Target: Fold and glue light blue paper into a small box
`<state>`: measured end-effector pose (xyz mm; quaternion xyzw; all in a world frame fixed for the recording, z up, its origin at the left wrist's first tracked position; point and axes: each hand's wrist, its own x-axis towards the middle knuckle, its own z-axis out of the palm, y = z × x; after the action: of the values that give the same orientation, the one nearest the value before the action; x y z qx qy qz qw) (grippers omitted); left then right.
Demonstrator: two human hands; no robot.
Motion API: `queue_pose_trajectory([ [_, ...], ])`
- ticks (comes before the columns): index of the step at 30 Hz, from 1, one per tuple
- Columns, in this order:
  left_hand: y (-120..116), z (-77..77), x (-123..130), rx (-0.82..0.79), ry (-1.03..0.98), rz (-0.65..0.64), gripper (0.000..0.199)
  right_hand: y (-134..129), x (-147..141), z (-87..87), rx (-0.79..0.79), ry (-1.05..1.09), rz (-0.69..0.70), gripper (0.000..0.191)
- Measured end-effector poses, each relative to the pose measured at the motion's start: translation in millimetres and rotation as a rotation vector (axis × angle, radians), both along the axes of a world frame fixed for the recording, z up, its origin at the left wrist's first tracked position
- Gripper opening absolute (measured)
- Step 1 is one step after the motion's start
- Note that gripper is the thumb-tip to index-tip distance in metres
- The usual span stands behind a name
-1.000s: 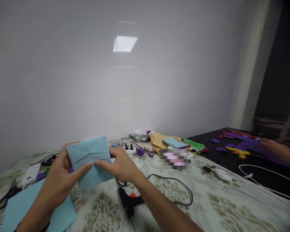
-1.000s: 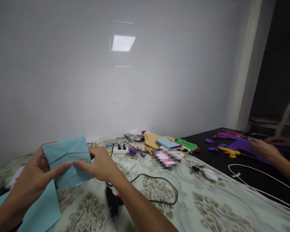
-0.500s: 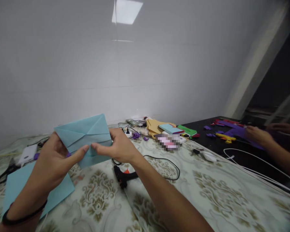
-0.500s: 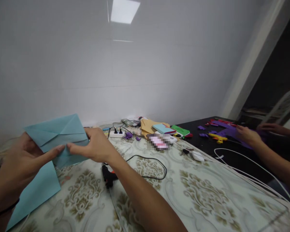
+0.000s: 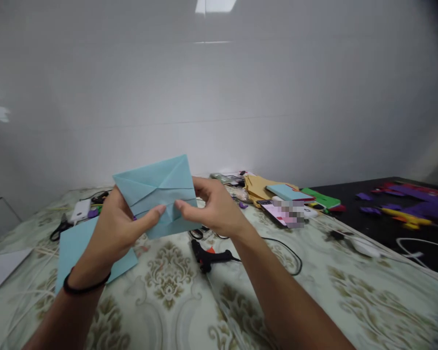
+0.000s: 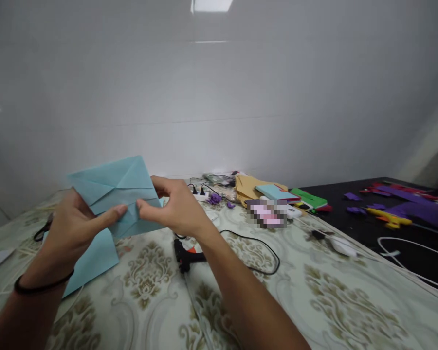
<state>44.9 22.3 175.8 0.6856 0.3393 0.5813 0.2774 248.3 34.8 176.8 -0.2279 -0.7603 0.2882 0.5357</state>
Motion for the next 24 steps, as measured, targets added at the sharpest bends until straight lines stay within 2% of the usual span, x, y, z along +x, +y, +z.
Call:
queue_pose_trajectory([
  [8,0.2,-2.4,-1.0,0.018,0.002,0.038,0.058,0.5,-1.6,-3.4,-0.011,-0.023,-0.037,0.006],
  [14,1.5,1.2,-8.3,0.057,-0.011,0.088,0.058,6.7,9.4,-1.6,0.036,0.035,-0.014,0.007],
  [19,3.0,6.6,-19.6,0.081,-0.02,0.102,0.056,9.8,22.6,-0.9,0.057,0.08,-0.052,0.005],
  [22,1.1,10.8,-22.8,0.043,0.007,0.077,0.053,9.4,25.2,-1.4,0.066,0.134,0.002,0.007],
  [24,0.2,11.5,-21.4,0.036,0.023,0.062,0.048,7.9,22.3,-1.9,0.055,0.122,0.083,0.02],
])
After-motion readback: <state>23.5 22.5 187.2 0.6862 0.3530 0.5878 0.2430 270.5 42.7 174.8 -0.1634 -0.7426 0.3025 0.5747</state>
